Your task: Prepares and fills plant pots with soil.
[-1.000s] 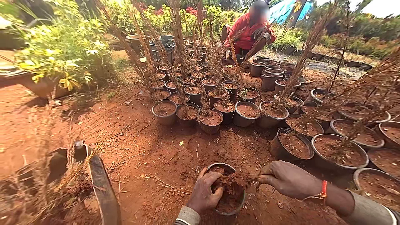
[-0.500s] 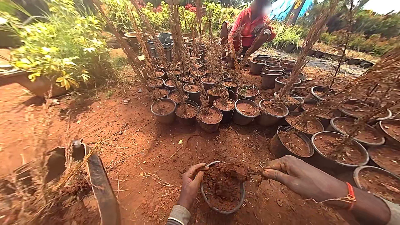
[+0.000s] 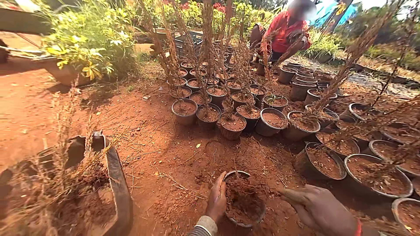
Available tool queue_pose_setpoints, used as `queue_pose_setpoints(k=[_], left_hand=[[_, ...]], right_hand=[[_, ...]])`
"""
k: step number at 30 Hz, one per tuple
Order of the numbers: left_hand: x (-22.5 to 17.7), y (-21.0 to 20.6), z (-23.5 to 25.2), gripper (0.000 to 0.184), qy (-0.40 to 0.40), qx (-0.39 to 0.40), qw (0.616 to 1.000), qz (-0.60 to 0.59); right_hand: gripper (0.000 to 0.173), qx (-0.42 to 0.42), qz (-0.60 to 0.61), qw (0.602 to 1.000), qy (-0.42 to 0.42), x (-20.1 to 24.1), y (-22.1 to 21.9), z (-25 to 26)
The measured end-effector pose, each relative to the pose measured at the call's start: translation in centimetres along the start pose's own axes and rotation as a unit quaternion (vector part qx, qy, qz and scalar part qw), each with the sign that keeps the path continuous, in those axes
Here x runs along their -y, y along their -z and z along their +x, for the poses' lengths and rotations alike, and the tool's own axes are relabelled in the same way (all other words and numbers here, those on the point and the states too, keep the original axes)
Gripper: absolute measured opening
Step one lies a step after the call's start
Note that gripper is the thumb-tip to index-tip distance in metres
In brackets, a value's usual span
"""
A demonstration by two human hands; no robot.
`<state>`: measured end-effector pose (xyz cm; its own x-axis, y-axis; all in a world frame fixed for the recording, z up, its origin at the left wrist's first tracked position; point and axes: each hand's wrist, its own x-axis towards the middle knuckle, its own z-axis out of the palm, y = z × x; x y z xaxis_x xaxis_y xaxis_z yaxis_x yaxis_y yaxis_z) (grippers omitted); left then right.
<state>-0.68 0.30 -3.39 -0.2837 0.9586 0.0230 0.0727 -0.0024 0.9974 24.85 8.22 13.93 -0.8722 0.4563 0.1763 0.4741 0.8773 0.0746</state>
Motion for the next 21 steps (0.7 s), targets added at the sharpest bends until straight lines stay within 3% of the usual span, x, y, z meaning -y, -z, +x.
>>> queue_pose_setpoints(k=[1,2,4,5,6,8,10,11,12,14,15,19,20,21], left_hand=[[0.0,0.0,-0.1,0.047,0.006,0.001,1.000,0.001],[-0.1,0.0,-0.2,0.047,0.009,0.001,1.000,0.002],[-0.2,0.1,-0.2,0.047,0.008,0.002,1.000,0.009],[-0.2,0.0,-0.2,0.047,0.006,0.003,1.000,0.012],[-0.1,-0.1,-0.2,0.047,0.004,0.002,1.000,0.012],[0.1,-0.1,-0.2,0.047,0.007,0.000,1.000,0.014],[0.1,0.0,-0.3,0.047,0.010,0.001,1.000,0.018],[0.1,-0.1,-0.3,0.047,0.011,0.001,1.000,0.019],[0.0,-0.2,-0.3,0.047,0.009,0.001,1.000,0.020],[-0.1,-0.3,-0.2,0.047,0.006,0.000,1.000,0.018],[0.0,-0.3,-0.2,0.047,0.004,0.000,1.000,0.013],[0.0,-0.1,-0.1,0.047,0.006,0.002,1.000,0.007],[0.0,-0.2,-0.1,0.047,0.008,0.001,1.000,0.009],[-0.1,-0.3,-0.1,0.047,0.009,0.000,1.000,0.011]], right_hand=[[0.036,0.023,-0.005,1.000,0.003,0.3,0.0,-0.1],[0.031,0.104,-0.006,0.995,-0.008,0.9,0.1,-0.4],[0.031,0.364,0.014,0.927,-0.089,2.6,0.6,0.1],[0.032,0.405,0.021,0.907,-0.110,2.8,0.5,0.2],[0.031,0.383,0.024,0.917,-0.112,2.5,0.9,0.2],[0.028,0.225,0.031,0.971,-0.073,1.5,1.7,0.2],[0.029,0.117,0.021,0.992,-0.041,1.2,1.2,0.1],[0.028,0.143,0.012,0.989,-0.041,1.3,0.7,-0.1],[0.027,0.236,0.007,0.970,-0.065,1.9,0.7,-0.1],[0.032,0.430,0.008,0.893,-0.131,2.4,1.0,1.1],[0.034,0.440,0.014,0.886,-0.141,1.8,1.3,1.5],[0.035,0.236,0.051,0.965,-0.100,-1.0,2.0,1.7],[0.036,0.261,0.060,0.958,-0.106,-0.7,1.9,1.6],[0.036,0.341,0.058,0.930,-0.123,0.0,2.0,1.6]])
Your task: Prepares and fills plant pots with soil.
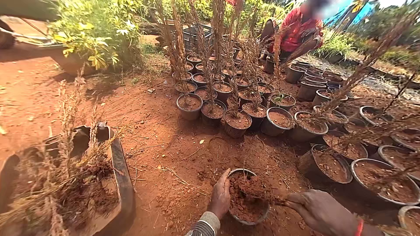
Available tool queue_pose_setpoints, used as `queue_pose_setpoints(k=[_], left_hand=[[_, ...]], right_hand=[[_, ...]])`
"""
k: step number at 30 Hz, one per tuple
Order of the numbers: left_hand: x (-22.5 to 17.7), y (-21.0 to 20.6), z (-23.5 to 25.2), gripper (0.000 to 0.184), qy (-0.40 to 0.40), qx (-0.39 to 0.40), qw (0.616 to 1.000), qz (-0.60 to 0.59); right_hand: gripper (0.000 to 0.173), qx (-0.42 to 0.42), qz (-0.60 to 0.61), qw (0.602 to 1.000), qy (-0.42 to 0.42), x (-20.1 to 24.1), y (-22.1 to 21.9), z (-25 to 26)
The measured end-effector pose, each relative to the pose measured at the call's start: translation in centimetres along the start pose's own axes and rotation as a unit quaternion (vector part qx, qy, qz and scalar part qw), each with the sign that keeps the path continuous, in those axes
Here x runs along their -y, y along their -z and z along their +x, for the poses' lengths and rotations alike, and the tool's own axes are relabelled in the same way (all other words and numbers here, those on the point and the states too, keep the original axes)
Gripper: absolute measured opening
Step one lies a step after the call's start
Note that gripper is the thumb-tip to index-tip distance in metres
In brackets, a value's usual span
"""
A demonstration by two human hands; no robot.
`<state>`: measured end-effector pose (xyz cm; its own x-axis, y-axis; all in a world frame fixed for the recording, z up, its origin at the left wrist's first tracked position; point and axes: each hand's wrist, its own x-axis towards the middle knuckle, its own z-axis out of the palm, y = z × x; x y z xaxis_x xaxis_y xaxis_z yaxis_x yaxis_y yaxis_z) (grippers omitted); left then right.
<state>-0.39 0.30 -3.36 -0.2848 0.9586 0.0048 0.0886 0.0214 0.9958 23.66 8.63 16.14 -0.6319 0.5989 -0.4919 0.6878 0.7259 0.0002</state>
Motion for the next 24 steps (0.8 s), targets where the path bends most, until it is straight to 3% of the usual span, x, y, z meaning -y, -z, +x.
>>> queue_pose_setpoints(k=[2,7,9,12,13,16,18,24], left_hand=[[-0.2,0.0,0.1,0.047,0.003,0.000,1.000,0.009],[-0.1,-0.1,0.0,0.046,-0.001,-0.009,1.000,0.004],[0.0,-0.3,0.0,0.046,-0.003,-0.010,1.000,-0.001],[-0.2,-0.2,0.1,0.047,0.002,-0.006,1.000,-0.001],[-0.3,-0.1,0.2,0.047,0.001,-0.004,1.000,-0.001],[-0.3,-0.1,0.0,0.046,0.009,-0.007,1.000,-0.009],[-0.4,-0.2,0.1,0.046,0.009,-0.009,1.000,-0.016],[-0.1,0.0,0.0,0.046,0.007,-0.014,1.000,-0.018]], right_hand=[[0.036,0.141,-0.013,0.989,-0.040,1.3,-0.4,0.0],[0.041,-0.070,0.013,0.997,0.025,-0.3,1.5,-1.6],[0.039,-0.067,0.008,0.997,0.031,0.4,1.5,-1.9],[0.035,0.016,-0.003,1.000,0.002,2.4,0.4,-2.3],[0.035,0.001,0.002,1.000,-0.001,2.3,0.3,-2.4],[0.040,-0.167,-0.024,0.985,0.048,0.8,1.3,-2.1],[0.042,-0.233,-0.056,0.969,0.069,0.4,1.6,-1.6],[0.044,-0.253,-0.035,0.965,0.058,-0.2,3.2,-2.9]])
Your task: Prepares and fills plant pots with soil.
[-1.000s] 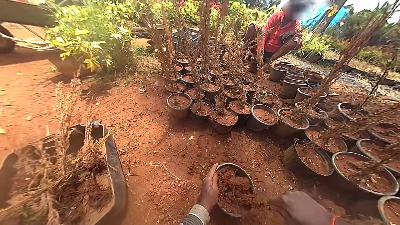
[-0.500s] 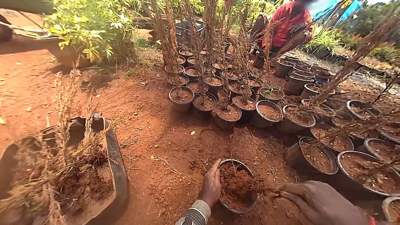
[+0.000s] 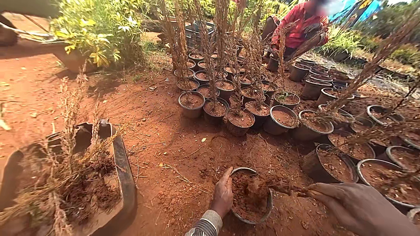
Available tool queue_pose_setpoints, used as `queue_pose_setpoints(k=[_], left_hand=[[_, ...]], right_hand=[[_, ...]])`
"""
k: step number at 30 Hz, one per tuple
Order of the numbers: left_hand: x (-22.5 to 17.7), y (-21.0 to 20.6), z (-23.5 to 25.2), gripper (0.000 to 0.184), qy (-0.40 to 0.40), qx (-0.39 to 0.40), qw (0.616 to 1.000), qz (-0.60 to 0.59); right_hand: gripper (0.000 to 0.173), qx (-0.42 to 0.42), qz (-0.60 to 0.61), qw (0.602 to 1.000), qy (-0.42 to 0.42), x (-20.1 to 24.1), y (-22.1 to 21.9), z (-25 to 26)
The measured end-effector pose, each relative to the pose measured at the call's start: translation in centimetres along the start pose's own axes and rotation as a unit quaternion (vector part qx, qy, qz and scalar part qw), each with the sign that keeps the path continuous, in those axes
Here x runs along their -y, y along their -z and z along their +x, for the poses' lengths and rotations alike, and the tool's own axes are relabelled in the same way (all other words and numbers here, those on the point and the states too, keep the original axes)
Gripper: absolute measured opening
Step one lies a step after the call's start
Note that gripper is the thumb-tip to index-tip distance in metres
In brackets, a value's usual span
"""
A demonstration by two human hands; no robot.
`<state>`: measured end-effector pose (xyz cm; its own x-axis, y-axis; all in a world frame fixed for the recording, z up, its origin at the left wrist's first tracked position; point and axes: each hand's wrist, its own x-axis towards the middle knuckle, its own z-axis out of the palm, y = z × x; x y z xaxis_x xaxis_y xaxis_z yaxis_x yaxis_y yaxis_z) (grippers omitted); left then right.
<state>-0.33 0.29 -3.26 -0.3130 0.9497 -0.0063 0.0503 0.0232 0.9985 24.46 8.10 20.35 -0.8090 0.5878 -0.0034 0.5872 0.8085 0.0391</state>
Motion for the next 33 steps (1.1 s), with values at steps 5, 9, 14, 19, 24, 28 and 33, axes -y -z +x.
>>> queue_pose_setpoints(k=[5,9,14,19,24,28,33], left_hand=[[0.0,-0.2,0.0,0.046,-0.003,-0.002,1.000,-0.001],[-0.1,-0.2,0.0,0.046,0.005,0.003,1.000,-0.011],[0.1,-0.1,0.1,0.046,0.000,-0.002,1.000,0.002],[-0.1,-0.1,0.2,0.047,-0.001,0.003,1.000,-0.005],[0.6,-0.2,0.2,0.048,-0.007,0.005,1.000,-0.008],[0.3,0.1,0.2,0.047,0.000,0.006,1.000,0.002],[0.3,-0.2,0.1,0.048,-0.003,0.005,1.000,-0.010]], right_hand=[[0.039,0.057,0.023,0.998,-0.006,0.5,-1.4,-0.7],[0.040,0.000,0.002,1.000,-0.009,0.2,0.4,-0.3],[0.040,0.004,0.037,0.999,-0.014,-0.5,2.2,-0.2],[0.042,-0.012,0.028,0.999,-0.026,-0.2,0.8,0.0],[0.037,0.033,0.038,0.998,-0.040,1.3,2.1,0.0],[0.036,0.032,0.070,0.995,-0.063,1.0,2.6,-0.4],[0.039,-0.015,0.025,0.996,-0.086,-0.1,2.6,-1.1]])
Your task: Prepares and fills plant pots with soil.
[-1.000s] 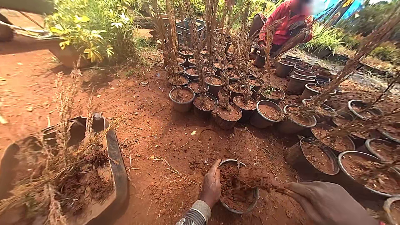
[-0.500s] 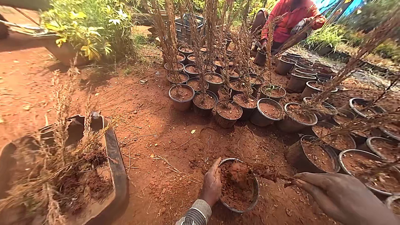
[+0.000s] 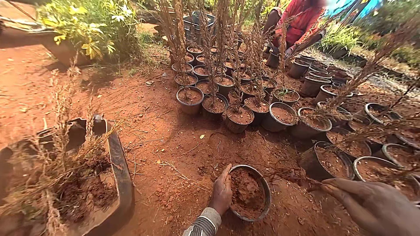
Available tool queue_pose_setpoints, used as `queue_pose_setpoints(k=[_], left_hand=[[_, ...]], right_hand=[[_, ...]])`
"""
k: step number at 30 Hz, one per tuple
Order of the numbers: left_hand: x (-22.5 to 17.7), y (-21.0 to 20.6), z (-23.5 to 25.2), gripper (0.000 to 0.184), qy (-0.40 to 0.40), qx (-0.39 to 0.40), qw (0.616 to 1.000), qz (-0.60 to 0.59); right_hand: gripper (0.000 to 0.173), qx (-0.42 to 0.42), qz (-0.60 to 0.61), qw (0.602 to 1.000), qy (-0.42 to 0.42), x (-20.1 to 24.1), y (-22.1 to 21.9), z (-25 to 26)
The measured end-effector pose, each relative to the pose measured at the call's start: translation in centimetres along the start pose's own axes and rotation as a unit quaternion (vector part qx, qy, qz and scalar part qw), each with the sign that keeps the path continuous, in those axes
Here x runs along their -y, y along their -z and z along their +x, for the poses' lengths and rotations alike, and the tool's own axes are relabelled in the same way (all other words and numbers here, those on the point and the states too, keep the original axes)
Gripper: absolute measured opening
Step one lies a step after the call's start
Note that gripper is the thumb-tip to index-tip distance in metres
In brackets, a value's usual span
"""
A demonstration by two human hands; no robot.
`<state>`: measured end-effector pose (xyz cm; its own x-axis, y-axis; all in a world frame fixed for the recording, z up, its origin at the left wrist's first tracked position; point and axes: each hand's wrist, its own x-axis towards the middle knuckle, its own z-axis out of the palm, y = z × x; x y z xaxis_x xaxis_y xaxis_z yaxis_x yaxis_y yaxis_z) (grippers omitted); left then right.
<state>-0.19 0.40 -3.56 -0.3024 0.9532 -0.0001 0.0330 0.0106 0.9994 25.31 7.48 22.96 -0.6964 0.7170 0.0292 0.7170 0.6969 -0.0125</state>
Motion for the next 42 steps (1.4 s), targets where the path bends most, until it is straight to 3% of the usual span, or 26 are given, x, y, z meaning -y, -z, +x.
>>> queue_pose_setpoints(k=[8,18,22,26,28,29,31,32,33,37,38,41,42], left_hand=[[0.0,0.0,0.0,0.047,-0.008,-0.012,1.000,-0.001],[-0.1,0.0,-0.1,0.046,-0.005,-0.013,1.000,0.002],[0.2,-0.1,0.1,0.047,-0.009,-0.018,1.000,-0.004],[0.0,0.0,-0.1,0.046,0.004,-0.017,1.000,-0.006],[-0.4,0.0,-0.2,0.046,0.019,-0.023,1.000,0.007],[-0.6,0.0,-0.3,0.045,0.031,-0.030,0.999,0.016],[-0.2,-0.1,-0.3,0.044,0.030,-0.030,0.999,0.022],[-0.1,-0.1,-0.3,0.045,0.022,-0.026,0.999,0.019],[0.0,-0.1,-0.2,0.046,0.014,-0.024,1.000,0.015],[0.0,0.0,-0.2,0.047,0.006,-0.022,1.000,0.008],[0.0,-0.1,-0.2,0.047,0.005,-0.023,1.000,0.005],[0.3,-0.2,-0.1,0.047,-0.001,-0.027,1.000,0.001],[0.4,-0.2,0.0,0.047,-0.002,-0.024,1.000,-0.001]], right_hand=[[0.039,-0.209,0.067,0.975,-0.034,-2.2,3.5,0.4],[0.039,-0.100,0.051,0.993,0.041,-0.1,0.0,-0.8],[0.037,-0.194,0.111,0.973,0.049,-0.5,0.3,-0.6],[0.050,-0.238,0.086,0.966,0.048,0.3,-1.0,-0.1],[0.043,-0.211,0.038,0.971,0.106,-0.6,-6.0,-0.3],[0.043,-0.157,0.005,0.977,0.141,-1.2,-9.1,-0.8],[0.046,0.058,-0.014,0.985,0.160,-1.7,-12.6,-2.2],[0.046,0.108,-0.002,0.982,0.153,-1.9,-13.1,-2.3],[0.044,0.099,-0.001,0.984,0.149,-2.2,-12.9,-2.0],[0.044,-0.102,-0.004,0.984,0.147,-3.3,-12.7,-0.8],[0.044,-0.095,0.002,0.984,0.152,-3.5,-13.2,-1.0],[0.042,0.101,-0.008,0.985,0.142,-2.8,-13.1,-2.0],[0.043,0.087,-0.014,0.986,0.142,-2.8,-13.0,-2.0]])
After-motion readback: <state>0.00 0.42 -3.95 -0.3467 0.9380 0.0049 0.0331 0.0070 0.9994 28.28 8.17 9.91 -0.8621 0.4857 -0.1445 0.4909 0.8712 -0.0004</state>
